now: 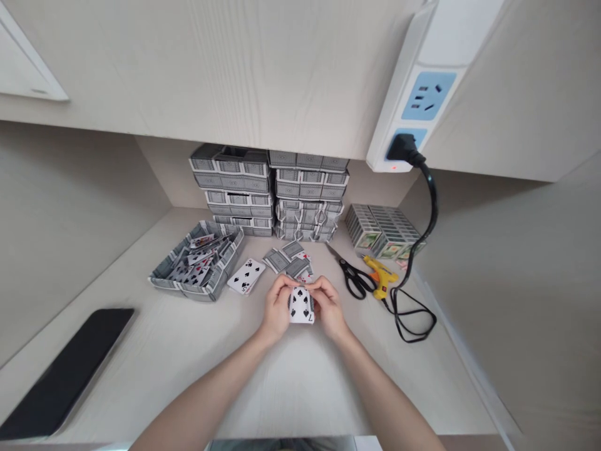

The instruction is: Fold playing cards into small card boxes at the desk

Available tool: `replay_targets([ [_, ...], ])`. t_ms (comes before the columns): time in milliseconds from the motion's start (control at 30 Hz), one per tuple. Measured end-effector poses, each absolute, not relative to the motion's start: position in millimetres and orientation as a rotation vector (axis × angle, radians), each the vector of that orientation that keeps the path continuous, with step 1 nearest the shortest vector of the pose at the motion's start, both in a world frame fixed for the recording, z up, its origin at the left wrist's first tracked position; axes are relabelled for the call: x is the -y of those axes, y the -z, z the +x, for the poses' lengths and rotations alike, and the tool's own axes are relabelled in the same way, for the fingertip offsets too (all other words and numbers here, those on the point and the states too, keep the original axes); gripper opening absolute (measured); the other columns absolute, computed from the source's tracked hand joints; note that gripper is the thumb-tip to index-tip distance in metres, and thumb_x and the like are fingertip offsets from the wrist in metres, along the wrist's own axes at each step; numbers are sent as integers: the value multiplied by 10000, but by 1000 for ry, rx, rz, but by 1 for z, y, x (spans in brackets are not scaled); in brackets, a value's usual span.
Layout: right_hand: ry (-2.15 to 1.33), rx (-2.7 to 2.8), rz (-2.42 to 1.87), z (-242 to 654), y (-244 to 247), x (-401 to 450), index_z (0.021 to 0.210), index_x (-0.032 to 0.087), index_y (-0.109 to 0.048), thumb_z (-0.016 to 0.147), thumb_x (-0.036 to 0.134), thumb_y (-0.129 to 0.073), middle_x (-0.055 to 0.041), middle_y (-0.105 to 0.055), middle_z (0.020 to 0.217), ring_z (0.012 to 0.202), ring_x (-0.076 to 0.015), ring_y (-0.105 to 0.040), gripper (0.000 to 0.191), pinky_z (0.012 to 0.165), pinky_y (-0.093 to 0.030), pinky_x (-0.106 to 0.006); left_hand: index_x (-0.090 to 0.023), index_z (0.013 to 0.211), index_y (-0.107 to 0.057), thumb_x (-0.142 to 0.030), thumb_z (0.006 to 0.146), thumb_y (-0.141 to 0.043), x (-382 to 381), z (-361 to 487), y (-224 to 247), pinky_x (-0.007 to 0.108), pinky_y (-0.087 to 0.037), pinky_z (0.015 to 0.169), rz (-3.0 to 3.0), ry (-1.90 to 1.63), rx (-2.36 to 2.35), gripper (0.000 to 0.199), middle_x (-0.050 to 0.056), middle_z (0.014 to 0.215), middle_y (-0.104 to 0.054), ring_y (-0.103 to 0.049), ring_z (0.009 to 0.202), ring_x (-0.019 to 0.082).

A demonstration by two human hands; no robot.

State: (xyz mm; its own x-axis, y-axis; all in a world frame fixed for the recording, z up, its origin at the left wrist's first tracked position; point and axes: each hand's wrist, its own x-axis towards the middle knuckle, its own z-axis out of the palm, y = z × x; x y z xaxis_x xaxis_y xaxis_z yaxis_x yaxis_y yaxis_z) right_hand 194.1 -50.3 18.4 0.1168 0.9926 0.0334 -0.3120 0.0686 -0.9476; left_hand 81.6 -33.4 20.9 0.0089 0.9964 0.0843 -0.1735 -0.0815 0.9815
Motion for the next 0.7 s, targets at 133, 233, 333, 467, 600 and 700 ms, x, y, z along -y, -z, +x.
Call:
replay_targets([
  [133, -1240, 908, -982, 195, -18, 51, 632, 193, -512, 667, 266, -585, 51, -486, 565, 486, -91, -413, 109, 443, -304, -193, -177, 651, -511, -224, 709, -430, 33, 82, -23, 222, -374, 542, 1120, -1317, -1028, 110, -21, 637, -543, -483, 582, 116],
  [233, -1294, 869, -925, 195, -19, 52, 681, 193, -532, 655, 252, -586, 44, -517, 578, 489, -92, -441, 84, 444, -329, -191, -176, 649, -511, -228, 709, -429, 33, 81, -24, 217, -371, 538, 1127, -1317, -1039, 114, -19, 646, -547, -480, 586, 114],
  [333, -1388, 813, -873, 195, -22, 52, 753, 189, -553, 657, 301, -569, 26, -543, 587, 467, -102, -469, 149, 404, -342, -196, -176, 654, -509, -234, 709, -427, 33, 80, -25, 212, -368, 516, 1122, -1302, -1046, 114, -24, 627, -534, -466, 558, 107],
  [467, -1526, 730, -966, 193, -25, 49, 745, 173, -553, 733, 491, -480, 15, -541, 520, 354, -99, -440, 327, 291, -294, -195, -178, 660, -503, -235, 706, -420, 33, 79, -26, 212, -368, 487, 1130, -1273, -1047, 111, -35, 583, -507, -450, 512, 102],
  [600, -1595, 780, -1082, 190, -22, 49, 602, 152, -542, 719, 524, -506, 17, -504, 403, 254, -87, -385, 391, 227, -242, -203, -180, 658, -500, -231, 706, -412, 33, 78, -26, 216, -371, 489, 1166, -1257, -1033, 112, -36, 559, -496, -451, 503, 105],
  [700, -1603, 795, -1069, 191, -20, 49, 526, 151, -522, 711, 456, -535, 26, -478, 356, 221, -81, -366, 357, 213, -222, -201, -177, 644, -506, -211, 701, -414, 33, 77, -25, 216, -366, 493, 1194, -1244, -1012, 113, -34, 552, -497, -445, 499, 102],
])
